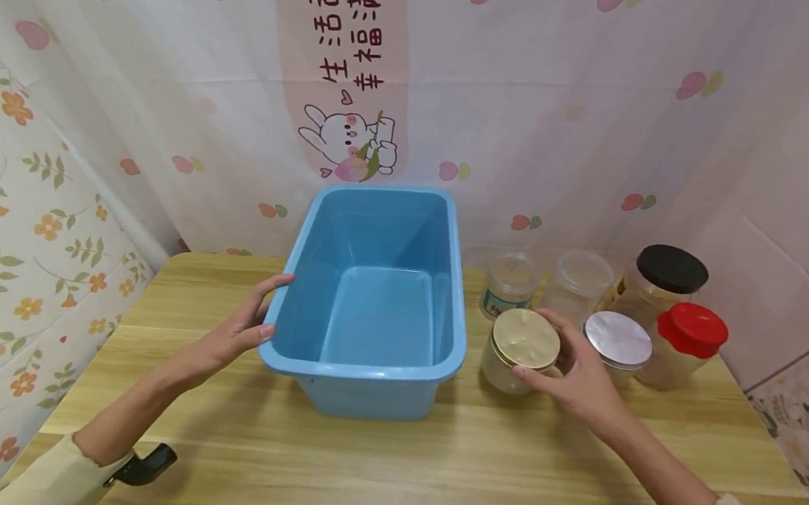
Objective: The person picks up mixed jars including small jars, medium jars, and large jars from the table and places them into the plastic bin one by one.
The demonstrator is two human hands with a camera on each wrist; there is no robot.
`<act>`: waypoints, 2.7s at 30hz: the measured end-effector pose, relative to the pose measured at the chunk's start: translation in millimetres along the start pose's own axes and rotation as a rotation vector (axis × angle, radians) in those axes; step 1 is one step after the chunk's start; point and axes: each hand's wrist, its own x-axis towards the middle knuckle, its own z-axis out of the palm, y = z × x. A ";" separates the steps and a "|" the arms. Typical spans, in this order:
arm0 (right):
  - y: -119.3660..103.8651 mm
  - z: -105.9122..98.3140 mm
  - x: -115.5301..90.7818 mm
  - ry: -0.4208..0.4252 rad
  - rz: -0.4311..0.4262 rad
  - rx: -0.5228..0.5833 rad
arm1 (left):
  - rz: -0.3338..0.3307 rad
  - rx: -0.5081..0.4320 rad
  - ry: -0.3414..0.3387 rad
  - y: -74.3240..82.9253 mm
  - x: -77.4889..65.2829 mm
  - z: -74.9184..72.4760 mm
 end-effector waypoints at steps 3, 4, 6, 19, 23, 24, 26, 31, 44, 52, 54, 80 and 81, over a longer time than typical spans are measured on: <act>-2.5 0.6 1.3 0.004 -0.025 0.014 | 0.001 -0.002 0.001 -0.8 -0.1 0.9; -3.6 0.5 2.0 0.005 -0.037 0.018 | 0.000 -0.002 0.002 -0.8 -0.1 1.0; -6.3 -0.5 4.0 0.005 -0.061 0.032 | -0.001 -0.003 0.005 -0.9 -0.1 1.1; -13.8 -5.7 12.3 -0.012 -0.079 0.012 | -0.008 0.014 0.008 -3.1 -0.4 2.6; -13.6 -6.5 15.6 -0.024 -0.104 0.026 | -0.011 0.007 0.010 -2.8 -0.3 2.3; -14.1 -6.7 16.8 -0.028 -0.113 0.036 | -0.011 0.006 0.011 -2.5 -0.2 2.1; -15.9 -7.4 18.7 -0.034 -0.121 0.044 | -0.011 -0.001 0.010 -1.8 0.1 1.7; -21.2 -9.9 19.8 -0.026 -0.114 -0.001 | -0.012 0.002 0.009 -1.4 0.0 1.6; -39.1 -24.0 24.3 0.008 -0.095 0.003 | -0.001 0.001 0.000 -3.1 0.9 0.1; -51.3 -29.2 28.0 0.031 -0.075 -0.087 | 0.006 0.016 0.000 -3.9 0.8 0.5; -54.0 -30.4 29.0 0.030 -0.076 -0.084 | 0.006 0.015 0.002 -4.3 1.3 0.6; -91.8 -27.3 49.8 0.077 -0.074 -0.289 | 0.031 -0.001 0.001 -5.5 1.2 1.5; -92.7 -26.1 50.3 0.081 -0.069 -0.305 | 0.031 -0.007 0.000 -5.7 1.4 1.6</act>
